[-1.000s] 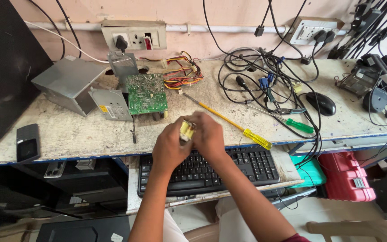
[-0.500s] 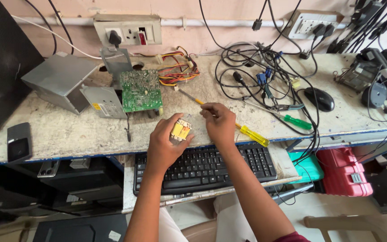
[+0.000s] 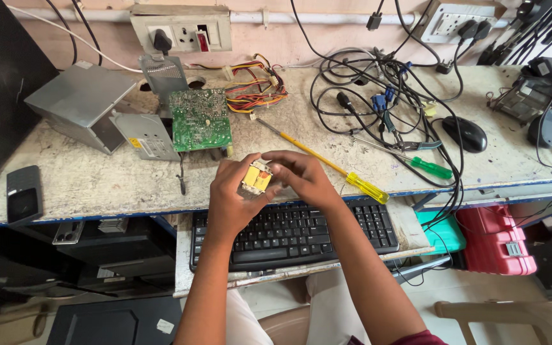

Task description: The person holds a small yellow electrical component and uses a yellow screwdriver to repeatedly tap and adjust its terminals. The person also handles a green circuit board and various wires on the cluttered workbench.

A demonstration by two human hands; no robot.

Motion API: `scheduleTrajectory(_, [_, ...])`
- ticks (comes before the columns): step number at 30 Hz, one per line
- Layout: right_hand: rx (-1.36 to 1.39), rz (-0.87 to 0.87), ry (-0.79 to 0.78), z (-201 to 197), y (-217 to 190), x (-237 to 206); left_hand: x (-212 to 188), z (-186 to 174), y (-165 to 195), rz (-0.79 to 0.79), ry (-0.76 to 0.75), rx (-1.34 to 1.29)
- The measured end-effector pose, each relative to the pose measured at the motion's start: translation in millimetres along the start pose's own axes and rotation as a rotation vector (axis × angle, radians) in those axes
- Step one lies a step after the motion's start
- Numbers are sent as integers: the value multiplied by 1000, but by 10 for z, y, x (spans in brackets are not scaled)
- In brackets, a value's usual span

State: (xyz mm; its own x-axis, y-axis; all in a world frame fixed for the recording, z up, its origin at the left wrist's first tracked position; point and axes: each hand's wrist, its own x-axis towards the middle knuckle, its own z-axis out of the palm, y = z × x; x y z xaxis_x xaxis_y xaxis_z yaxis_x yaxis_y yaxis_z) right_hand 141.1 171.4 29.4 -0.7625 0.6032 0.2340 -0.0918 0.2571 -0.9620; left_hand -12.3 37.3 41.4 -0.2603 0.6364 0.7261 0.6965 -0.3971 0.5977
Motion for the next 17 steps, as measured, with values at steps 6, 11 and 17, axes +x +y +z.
scheduleTrajectory(6, [89, 117, -126, -68, 21, 92, 6, 37, 6, 10, -42, 71])
scheduleTrajectory(11, [319, 178, -134, -131, -23, 112, -38, 51, 16, 45, 51, 52])
scheduleTrajectory(17, [253, 89, -111, -119, -50, 66, -104, 57, -12, 48, 66, 2])
